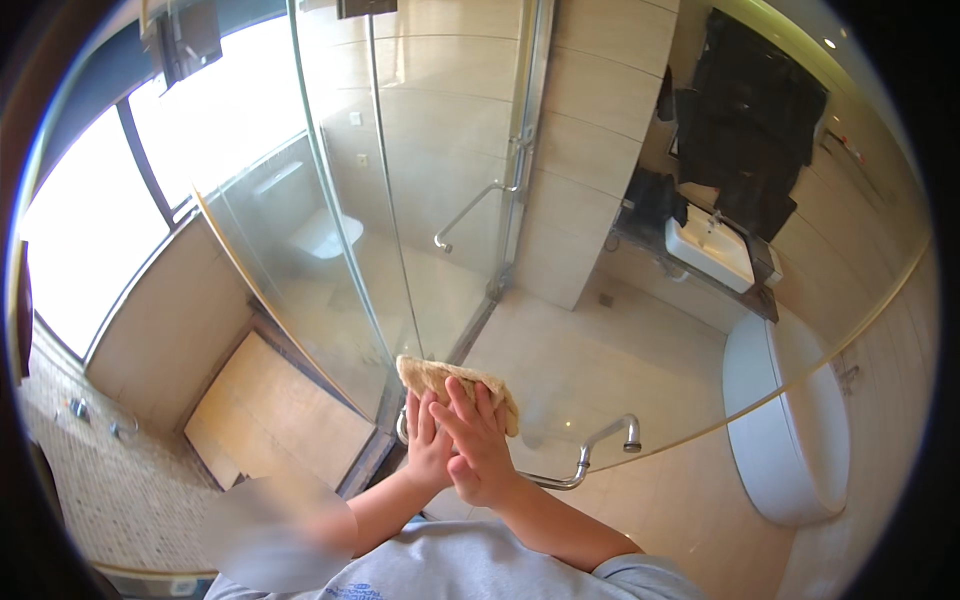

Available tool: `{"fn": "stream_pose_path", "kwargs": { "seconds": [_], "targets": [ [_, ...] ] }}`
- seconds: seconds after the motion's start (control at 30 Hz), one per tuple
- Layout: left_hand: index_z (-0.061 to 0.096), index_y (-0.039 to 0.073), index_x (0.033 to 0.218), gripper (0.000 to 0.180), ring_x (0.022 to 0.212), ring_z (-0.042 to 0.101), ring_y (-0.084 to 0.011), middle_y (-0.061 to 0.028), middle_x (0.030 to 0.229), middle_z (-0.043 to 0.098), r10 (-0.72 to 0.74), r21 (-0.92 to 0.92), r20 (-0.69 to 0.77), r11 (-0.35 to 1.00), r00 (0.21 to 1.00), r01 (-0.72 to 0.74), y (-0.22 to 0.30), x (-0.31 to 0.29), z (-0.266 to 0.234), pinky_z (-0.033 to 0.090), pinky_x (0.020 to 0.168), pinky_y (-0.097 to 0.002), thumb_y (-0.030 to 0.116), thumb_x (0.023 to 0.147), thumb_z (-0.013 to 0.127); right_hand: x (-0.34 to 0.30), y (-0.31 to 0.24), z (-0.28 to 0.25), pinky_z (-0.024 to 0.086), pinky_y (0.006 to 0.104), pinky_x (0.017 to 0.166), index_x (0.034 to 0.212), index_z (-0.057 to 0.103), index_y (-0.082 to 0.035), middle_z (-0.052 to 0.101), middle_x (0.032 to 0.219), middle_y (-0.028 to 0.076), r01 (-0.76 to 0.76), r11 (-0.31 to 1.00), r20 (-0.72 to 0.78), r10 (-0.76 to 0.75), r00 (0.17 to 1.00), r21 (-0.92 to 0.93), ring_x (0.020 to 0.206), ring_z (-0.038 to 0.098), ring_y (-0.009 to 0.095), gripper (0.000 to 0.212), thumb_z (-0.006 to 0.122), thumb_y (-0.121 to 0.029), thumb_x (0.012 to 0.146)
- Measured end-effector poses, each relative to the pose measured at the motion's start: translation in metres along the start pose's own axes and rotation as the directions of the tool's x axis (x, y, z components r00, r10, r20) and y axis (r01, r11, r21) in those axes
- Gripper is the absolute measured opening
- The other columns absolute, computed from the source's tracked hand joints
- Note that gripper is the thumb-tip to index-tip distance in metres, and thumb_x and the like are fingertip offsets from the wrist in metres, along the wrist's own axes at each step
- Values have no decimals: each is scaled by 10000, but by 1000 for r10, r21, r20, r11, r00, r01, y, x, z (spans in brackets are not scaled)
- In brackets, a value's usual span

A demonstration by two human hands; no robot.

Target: The person wipes the glass door of a shower enclosure using a cloth. They systematically clean the vertical glass panels and the horizontal metal handle, moving from one section to another.

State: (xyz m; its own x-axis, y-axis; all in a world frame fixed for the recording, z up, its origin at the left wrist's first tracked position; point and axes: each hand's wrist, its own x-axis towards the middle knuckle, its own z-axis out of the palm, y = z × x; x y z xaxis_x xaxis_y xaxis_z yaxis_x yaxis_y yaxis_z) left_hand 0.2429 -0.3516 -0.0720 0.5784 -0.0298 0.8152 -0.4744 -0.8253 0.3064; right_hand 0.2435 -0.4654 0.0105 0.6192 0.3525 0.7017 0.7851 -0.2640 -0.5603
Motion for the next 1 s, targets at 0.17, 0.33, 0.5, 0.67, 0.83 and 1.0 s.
{"fn": "stream_pose_path", "kwargs": {
  "seconds": [0.17,0.33,0.5,0.67,0.83,1.0],
  "targets": [
    [371,35,1458,721,1417,69,-590,-331,1531,213,-30,145,-349,986,937,85,29,41,47,1,1118,-689,510,929,487,-7,6,-59,218,493,1143,1356,550,-86,386,1506,189,106,984,-20,-104,994,147,1435,266,379,513,518,-433,978],
    [257,97,1534,824,1448,67,-534,-318,1549,201,129,355,-402,935,907,24,31,82,19,61,1118,-678,533,901,555,-26,29,-91,27,488,1193,1319,615,-190,327,1554,164,212,830,4,-246,969,-517,1488,132,381,461,630,-392,906],
    [437,199,1414,680,1426,239,-485,-216,1491,386,113,196,-434,980,894,-29,14,83,26,112,1153,-623,560,865,612,-14,35,-73,-73,505,1184,1322,623,-273,319,1574,105,186,647,5,-272,962,-739,1505,43,367,437,577,-410,909],
    [344,210,1492,778,1449,176,-482,-198,1535,328,106,170,-424,985,900,-36,-1,50,41,87,1158,-622,602,864,585,-16,45,-57,-150,540,1146,1266,661,-167,300,1575,150,207,599,5,-321,947,-773,1498,-30,406,447,594,-396,889],
    [304,207,1520,819,1461,152,-462,-185,1566,281,87,149,-402,988,911,-28,-13,25,53,74,1167,-608,616,868,584,-21,53,-45,-179,558,1128,1299,627,-131,280,1586,141,162,594,-21,-288,958,-788,1496,-47,410,448,534,-363,927],
    [609,272,1314,523,1443,224,-459,-145,1511,400,86,118,-275,991,958,-56,-35,40,21,76,1176,-607,387,805,634,-21,52,-37,-164,581,1120,1311,588,-70,232,1582,218,135,649,-70,-279,958,-748,1487,-69,437,458,581,-290,909]
  ]
}}
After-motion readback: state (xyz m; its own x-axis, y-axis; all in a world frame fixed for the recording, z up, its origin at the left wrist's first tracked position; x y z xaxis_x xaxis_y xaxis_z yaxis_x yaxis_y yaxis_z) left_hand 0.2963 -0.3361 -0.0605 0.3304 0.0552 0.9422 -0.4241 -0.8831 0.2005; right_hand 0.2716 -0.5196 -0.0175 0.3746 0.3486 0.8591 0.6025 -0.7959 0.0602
